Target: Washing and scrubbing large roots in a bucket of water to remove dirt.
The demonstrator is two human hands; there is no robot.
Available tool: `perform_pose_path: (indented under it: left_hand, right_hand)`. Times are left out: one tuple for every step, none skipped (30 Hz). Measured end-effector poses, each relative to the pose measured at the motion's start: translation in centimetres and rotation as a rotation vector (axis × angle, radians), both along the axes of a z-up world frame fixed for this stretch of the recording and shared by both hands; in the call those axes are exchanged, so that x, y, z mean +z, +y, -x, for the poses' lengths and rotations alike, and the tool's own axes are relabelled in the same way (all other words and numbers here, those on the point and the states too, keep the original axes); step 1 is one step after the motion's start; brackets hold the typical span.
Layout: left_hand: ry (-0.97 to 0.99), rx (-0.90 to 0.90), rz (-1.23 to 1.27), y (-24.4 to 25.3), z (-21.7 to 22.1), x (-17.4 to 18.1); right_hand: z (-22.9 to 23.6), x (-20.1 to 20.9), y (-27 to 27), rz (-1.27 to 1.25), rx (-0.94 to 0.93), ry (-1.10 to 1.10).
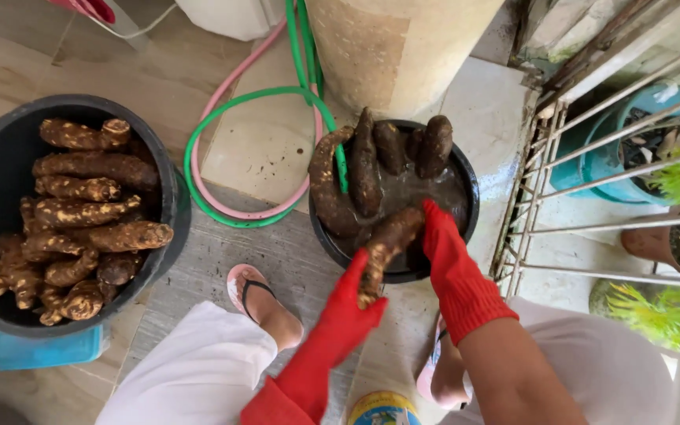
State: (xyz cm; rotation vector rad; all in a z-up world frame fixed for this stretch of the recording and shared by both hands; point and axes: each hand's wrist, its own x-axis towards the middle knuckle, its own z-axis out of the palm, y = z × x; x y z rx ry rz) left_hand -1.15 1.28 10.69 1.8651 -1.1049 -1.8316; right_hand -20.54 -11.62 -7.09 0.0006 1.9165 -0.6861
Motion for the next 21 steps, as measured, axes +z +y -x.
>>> perform_pose_path:
  left_hand:
    - [0.076,0.055,0.007,-0.1,-0.8,0.4]
    - [0.154,0.110,0.028,-0.7,-1.6,0.8]
    - [0.156,0.108,0.034,-0.6,-2.3,-1.4]
    - [0.274,0.184,0.098,-0.5,-2.9,-3.5]
    - [0.394,0.257,0.162,-0.4,-3.7,-5.6]
    - [0.393,0.261,0.167,-0.6,-4.0,-5.5]
    - [0.426,0.309,0.152,-0.7,-4.3,-5.4]
    - [0.458,0.357,0.135,-0.8,-4.7,-5.3]
    - [0.455,0.360,0.140,-1.0,-5.1,-4.9]
    - [0.523,0.383,0.071,-1.0,-5.4,-4.5]
    - [0.590,0.405,0.002,-1.1,-5.7,-4.1]
    - [0.592,0.403,0.003,-1.0,-5.6,-3.8]
    - [0.600,0.409,-0.004,-0.8,-5.5,-3.5]
    - [0.607,0.414,-0.008,-0.9,-5.5,-3.1]
    - [0.609,0.411,-0.003,-0.8,-5.3,-3.8]
    - [0.533,0.389,0.054,-0.6,-4.9,-4.6]
    - [0.456,0.367,0.111,-0.4,-4.5,-5.4]
    - [0.457,0.367,0.110,-0.1,-4.3,-4.9]
    - [0.459,0.301,0.135,0.2,-4.0,-4.3]
    - [0.460,0.232,0.161,0.3,-3.8,-3.8]
    - [0.460,0.231,0.159,0.6,-3.7,-3.0]
  right_hand:
    - [-0.1,0.5,-0.3,0.137,-0.114,-0.084]
    - [-0.2,1.3,-1.4,0.288,-0.226,-0.168]
    - [0.0,0.9,-2.0,0.295,-0.226,-0.167]
    - [0.1,0.5,-2.7,0.202,0.053,-0.012]
    - [0.1,0.1,-3.4,0.106,0.329,0.145]
    - [-0.1,1.2,-3.1,0.111,0.334,0.144]
    - [-0.4,2.2,-2.7,0.217,0.249,0.119]
    - [-0.7,3.1,-2.4,0.320,0.162,0.091]
    - [-0.7,2.4,-2.5,0.324,0.166,0.088]
    - [-0.6,1.6,-2.3,0.474,-0.002,-0.072]
    - [-0.5,0.8,-2.2,0.620,-0.172,-0.234]
    - [-0.2,1.2,-2.2,0.622,-0.173,-0.233]
    - [0.0,1.5,-2.1,0.620,-0.211,-0.300]
    - [0.2,2.0,-2.4,0.620,-0.248,-0.369]
    - [-0.1,3.1,-2.4,0.626,-0.248,-0.369]
    - [-0.2,4.3,-2.2,0.618,-0.334,-0.413]
    - [-0.3,5.4,-2.0,0.609,-0.421,-0.457]
    - [-0.4,7.1,-2.0,0.608,-0.421,-0.456]
    - [-0.6,8.9,-1.9,0.590,-0.441,-0.491]
    - [-0.7,10.6,-1.9,0.573,-0.463,-0.526]
    - [-0.7,9.1,-2.3,0.572,-0.465,-0.525]
